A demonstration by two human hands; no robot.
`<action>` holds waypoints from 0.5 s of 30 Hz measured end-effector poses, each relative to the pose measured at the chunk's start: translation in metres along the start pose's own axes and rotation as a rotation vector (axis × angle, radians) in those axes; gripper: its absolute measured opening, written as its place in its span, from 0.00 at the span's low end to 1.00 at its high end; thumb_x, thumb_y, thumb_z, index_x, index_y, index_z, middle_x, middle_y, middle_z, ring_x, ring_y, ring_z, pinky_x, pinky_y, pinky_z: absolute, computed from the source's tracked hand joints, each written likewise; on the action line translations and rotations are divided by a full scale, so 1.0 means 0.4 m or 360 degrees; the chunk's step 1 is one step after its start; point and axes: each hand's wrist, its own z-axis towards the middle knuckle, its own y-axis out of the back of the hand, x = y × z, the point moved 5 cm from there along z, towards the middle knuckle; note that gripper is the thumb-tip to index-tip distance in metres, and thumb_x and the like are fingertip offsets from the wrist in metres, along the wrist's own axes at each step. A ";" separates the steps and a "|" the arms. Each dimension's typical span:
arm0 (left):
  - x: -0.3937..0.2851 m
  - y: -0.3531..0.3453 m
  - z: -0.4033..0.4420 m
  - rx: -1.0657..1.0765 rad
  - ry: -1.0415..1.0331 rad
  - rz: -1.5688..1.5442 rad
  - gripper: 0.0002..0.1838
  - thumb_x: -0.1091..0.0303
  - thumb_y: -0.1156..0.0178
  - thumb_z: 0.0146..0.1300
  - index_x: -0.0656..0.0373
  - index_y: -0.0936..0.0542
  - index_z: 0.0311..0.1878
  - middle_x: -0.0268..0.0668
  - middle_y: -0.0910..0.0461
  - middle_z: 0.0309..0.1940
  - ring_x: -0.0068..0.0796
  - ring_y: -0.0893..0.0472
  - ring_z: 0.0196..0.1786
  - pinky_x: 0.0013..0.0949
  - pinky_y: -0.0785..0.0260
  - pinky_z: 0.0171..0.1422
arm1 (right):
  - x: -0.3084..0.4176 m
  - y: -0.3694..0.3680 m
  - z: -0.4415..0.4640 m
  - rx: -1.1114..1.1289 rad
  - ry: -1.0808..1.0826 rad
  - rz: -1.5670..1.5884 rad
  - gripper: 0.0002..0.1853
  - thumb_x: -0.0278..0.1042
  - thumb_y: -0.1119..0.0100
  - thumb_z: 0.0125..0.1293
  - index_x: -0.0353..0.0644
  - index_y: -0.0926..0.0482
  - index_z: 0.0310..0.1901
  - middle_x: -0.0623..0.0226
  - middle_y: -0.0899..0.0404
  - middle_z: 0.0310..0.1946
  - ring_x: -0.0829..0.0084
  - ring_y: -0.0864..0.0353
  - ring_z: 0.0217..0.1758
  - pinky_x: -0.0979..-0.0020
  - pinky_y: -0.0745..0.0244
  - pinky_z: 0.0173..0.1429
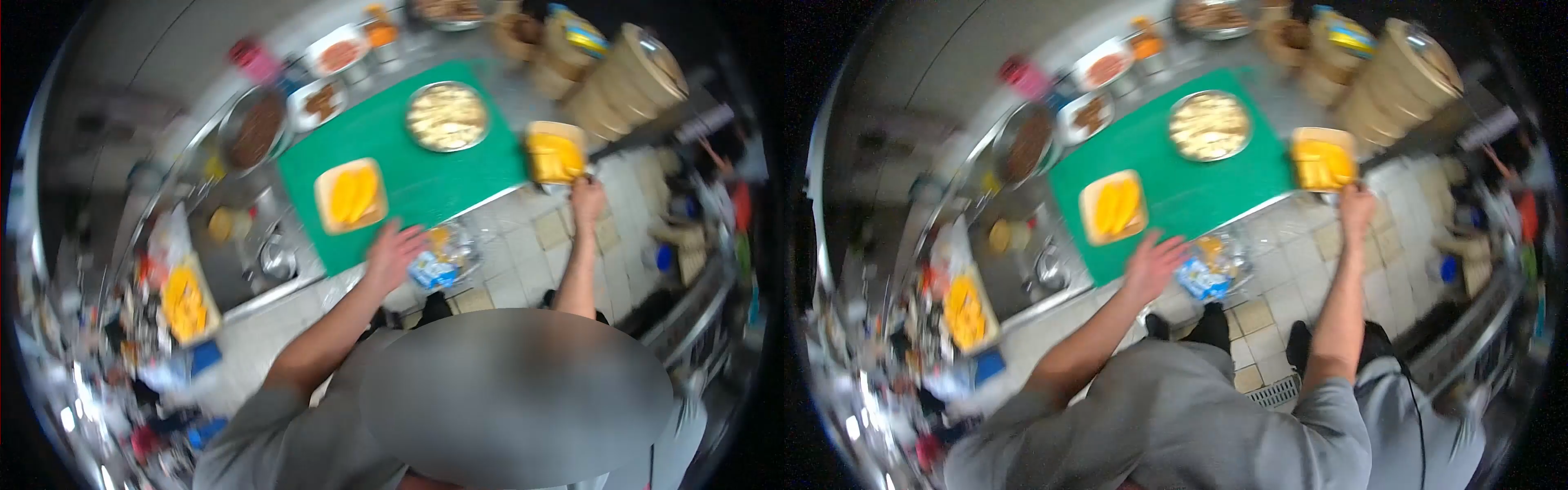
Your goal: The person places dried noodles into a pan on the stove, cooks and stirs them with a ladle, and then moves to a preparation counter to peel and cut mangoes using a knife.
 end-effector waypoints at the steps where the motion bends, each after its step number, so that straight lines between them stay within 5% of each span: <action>1: -0.001 0.070 0.001 0.0170 -0.0109 0.0050 0.35 0.47 0.49 0.75 0.65 0.40 0.73 0.54 0.36 0.71 0.49 0.31 0.71 0.51 0.41 0.78 | -0.076 -0.001 0.003 0.0062 0.0061 -0.0202 0.13 0.38 0.42 0.63 0.37 0.16 0.33 0.59 0.19 0.21 0.64 0.19 0.23 0.60 0.26 0.29; 4: -0.092 0.123 0.009 -0.0314 -0.0360 0.0271 0.27 0.55 0.51 0.76 0.62 0.37 0.70 0.52 0.30 0.65 0.49 0.27 0.67 0.52 0.32 0.70 | -0.026 0.081 -0.105 -0.0168 0.0080 -0.0064 0.15 0.38 0.39 0.59 0.31 0.19 0.34 0.40 0.18 0.33 0.44 0.17 0.39 0.52 0.22 0.45; 6: -0.136 0.131 0.002 -0.0476 -0.0317 0.0359 0.25 0.57 0.48 0.74 0.64 0.34 0.66 0.50 0.29 0.61 0.47 0.25 0.63 0.51 0.27 0.64 | -0.001 0.070 -0.157 -0.0016 -0.0106 0.0161 0.13 0.33 0.40 0.56 0.30 0.19 0.36 0.39 0.19 0.31 0.41 0.17 0.39 0.52 0.21 0.45; 10: -0.200 0.154 -0.024 -0.0615 -0.0275 0.0246 0.23 0.59 0.47 0.72 0.65 0.31 0.63 0.49 0.25 0.53 0.46 0.20 0.55 0.47 0.22 0.55 | 0.157 0.060 -0.328 0.0158 0.0109 0.0129 0.12 0.33 0.40 0.56 0.30 0.20 0.36 0.39 0.19 0.31 0.41 0.17 0.38 0.51 0.21 0.44; 15: -0.305 0.231 0.000 -0.0564 -0.0615 0.0683 0.14 0.63 0.46 0.70 0.63 0.21 0.49 0.43 0.16 0.41 0.35 0.15 0.32 0.35 0.18 0.33 | 0.204 -0.161 -0.504 0.0351 0.0235 0.0196 0.11 0.32 0.41 0.57 0.30 0.21 0.33 0.40 0.19 0.29 0.41 0.17 0.37 0.50 0.22 0.43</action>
